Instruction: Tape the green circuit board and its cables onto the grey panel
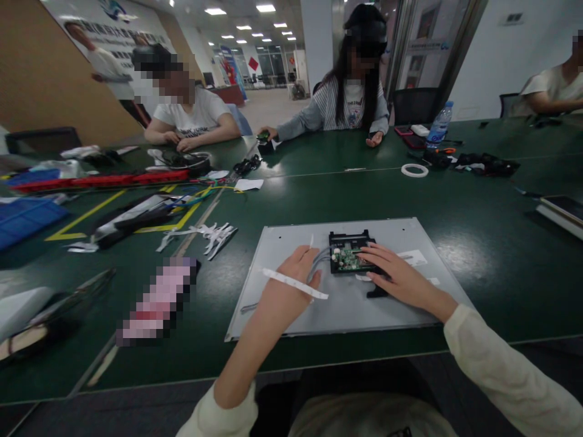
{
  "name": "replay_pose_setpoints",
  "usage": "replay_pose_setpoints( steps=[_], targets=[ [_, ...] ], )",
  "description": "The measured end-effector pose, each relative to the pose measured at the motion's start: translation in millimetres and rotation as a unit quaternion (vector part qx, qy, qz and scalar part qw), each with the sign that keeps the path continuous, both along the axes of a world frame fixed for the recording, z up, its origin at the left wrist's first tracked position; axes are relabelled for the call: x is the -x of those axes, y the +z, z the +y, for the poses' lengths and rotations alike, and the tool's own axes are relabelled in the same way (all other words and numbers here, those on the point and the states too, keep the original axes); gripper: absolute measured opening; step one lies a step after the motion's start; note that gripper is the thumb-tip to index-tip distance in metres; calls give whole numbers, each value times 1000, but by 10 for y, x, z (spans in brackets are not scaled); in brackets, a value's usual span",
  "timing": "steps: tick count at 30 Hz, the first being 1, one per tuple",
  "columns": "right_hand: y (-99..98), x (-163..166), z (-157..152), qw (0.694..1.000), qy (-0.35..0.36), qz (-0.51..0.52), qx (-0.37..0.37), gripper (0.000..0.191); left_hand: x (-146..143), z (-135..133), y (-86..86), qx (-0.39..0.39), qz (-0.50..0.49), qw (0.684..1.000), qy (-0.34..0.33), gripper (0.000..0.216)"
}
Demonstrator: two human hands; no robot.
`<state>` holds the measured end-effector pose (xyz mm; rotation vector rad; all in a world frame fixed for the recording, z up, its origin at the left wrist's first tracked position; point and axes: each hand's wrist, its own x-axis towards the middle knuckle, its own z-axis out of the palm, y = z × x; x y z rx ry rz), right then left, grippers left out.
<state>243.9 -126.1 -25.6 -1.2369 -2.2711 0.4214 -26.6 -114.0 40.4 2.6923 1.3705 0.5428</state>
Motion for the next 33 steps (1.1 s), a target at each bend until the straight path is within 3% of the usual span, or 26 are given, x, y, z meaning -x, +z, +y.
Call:
replay_pose_setpoints(
  steps=[4, 8, 16, 23, 28, 33],
  targets=[
    [3, -29, -17, 1000, -19, 18, 1, 46, -385, 149, -40, -7, 28, 998, -52, 37],
    [13, -123, -54, 997, -67, 32, 9, 41, -563, 277, -116, 4, 73, 995, -74, 40],
    [60, -224, -113, 983, -149, 105, 30, 29, -546, 332, -278, -2, 99, 992, -81, 52],
    [54, -235, -135, 981, -142, 109, 76, 27, -550, 312, -251, -9, 95, 992, -78, 52],
    [30, -216, -170, 980, -148, 93, 98, 24, -588, 243, -197, -26, 56, 995, -81, 35],
    [0, -210, -161, 983, -133, 82, 100, 19, -708, 236, -221, -37, 49, 989, -133, 26]
  ],
)
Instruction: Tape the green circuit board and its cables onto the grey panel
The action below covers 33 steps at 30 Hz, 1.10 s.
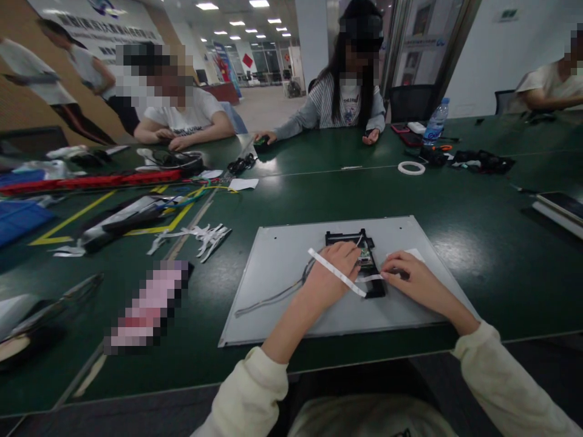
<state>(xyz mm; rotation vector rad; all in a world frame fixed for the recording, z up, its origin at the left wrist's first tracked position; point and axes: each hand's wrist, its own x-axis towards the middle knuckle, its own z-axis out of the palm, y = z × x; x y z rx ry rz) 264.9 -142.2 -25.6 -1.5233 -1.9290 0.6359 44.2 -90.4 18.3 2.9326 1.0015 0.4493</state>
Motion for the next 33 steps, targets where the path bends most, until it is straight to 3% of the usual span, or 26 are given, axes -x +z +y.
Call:
replay_pose_setpoints(
  steps=[7, 15, 20, 26, 33],
  targets=[
    [77, -9, -9, 998, 17, 46, 25, 19, -5, 37, -92, -6, 19, 1000, -6, 22],
    [114, -6, -27, 976, -51, 184, 106, 25, -31, 43, -123, 14, -6, 1000, 7, 19],
    [209, 33, -94, 958, -57, 260, 106, 21, -27, -7, -4, 26, -83, 996, 23, 22],
    [254, 164, -144, 940, -43, 325, 100, 22, -124, -257, 200, 52, -215, 973, 61, 18],
    [135, 202, -189, 917, -93, 372, 111, 24, -229, -434, 112, 61, -223, 966, 113, 19]
  ],
)
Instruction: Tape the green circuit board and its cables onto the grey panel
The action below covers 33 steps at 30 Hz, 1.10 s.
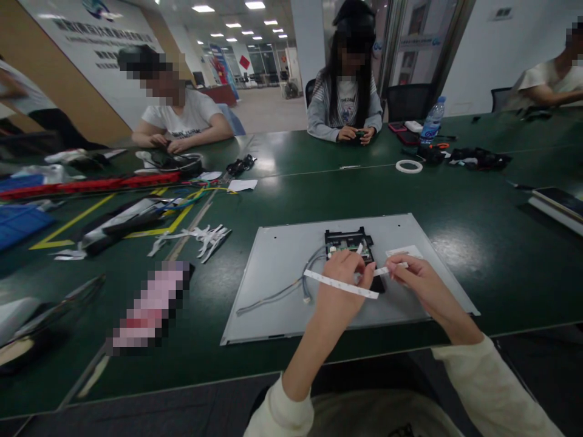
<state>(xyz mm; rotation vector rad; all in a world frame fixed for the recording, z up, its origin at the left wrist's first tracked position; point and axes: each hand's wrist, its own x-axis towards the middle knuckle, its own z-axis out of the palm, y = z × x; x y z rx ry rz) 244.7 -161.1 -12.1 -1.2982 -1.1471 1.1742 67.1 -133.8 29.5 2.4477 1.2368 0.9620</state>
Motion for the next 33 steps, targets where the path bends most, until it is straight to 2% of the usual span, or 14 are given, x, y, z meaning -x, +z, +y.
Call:
replay_pose_setpoints(
  steps=[6, 9, 13, 17, 20, 26, 33],
  targets=[
    [-43, -31, -15, 1000, -15, -25, 3, 29, -53, -45, -100, 5, 15, 999, 35, 17],
    [-34, -34, -30, 994, 0, -105, -9, 27, -41, -58, -150, 6, 45, 998, 35, 15],
    [-26, 10, -55, 962, -22, -269, -34, 25, -60, -79, -207, -17, 109, 992, 67, 13],
    [-56, 75, -42, 925, -61, -369, -64, 20, -138, -101, -229, -28, 164, 981, 105, 11],
    [-106, 105, -19, 914, -79, -393, -58, 16, -174, -103, -248, -29, 200, 972, 118, 9],
    [-197, 124, -6, 891, -83, -442, -57, 21, -190, -106, -313, -36, 236, 963, 122, 8],
    [-242, 122, -1, 852, -79, -512, -73, 17, -231, -93, -354, -35, 255, 961, 99, 9]
  ],
)
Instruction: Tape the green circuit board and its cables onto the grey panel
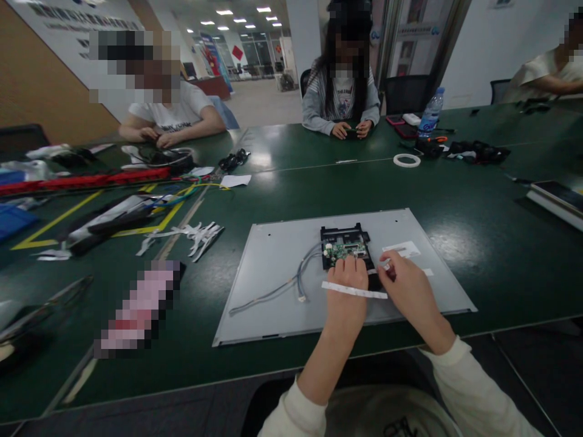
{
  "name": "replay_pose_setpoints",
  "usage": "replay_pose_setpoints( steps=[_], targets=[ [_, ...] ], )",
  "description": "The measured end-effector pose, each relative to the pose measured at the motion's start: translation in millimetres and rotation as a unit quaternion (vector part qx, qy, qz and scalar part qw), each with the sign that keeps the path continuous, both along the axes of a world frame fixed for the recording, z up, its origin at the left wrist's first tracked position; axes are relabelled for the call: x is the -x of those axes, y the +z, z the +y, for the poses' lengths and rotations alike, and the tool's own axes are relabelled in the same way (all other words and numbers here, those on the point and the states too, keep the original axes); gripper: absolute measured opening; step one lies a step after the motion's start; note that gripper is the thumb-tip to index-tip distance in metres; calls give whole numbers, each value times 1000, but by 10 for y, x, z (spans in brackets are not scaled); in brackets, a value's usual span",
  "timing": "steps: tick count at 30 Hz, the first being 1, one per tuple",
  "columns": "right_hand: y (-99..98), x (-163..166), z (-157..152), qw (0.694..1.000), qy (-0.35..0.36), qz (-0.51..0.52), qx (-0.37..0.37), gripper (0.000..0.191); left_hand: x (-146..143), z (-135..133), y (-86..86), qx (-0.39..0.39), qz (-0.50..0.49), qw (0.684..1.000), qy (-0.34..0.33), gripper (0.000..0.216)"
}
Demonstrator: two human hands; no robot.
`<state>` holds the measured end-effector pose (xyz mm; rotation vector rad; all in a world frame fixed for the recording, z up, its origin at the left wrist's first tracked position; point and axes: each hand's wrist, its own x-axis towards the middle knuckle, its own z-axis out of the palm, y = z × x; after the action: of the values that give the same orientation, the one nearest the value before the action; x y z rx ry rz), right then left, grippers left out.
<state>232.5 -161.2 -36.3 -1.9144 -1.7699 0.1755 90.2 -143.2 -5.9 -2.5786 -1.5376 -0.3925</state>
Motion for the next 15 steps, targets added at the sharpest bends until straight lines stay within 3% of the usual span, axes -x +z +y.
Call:
replay_pose_setpoints(
  steps=[9, 15],
  targets=[
    [-9, 2, -6, 999, -11, -45, -2, 13, 62, 139, 31, 28, 1, 999, -31, 1],
    [48, -58, -57, 996, -47, -68, -17, 17, 141, 147, 84, 20, 17, 1000, -15, 15]
  ],
)
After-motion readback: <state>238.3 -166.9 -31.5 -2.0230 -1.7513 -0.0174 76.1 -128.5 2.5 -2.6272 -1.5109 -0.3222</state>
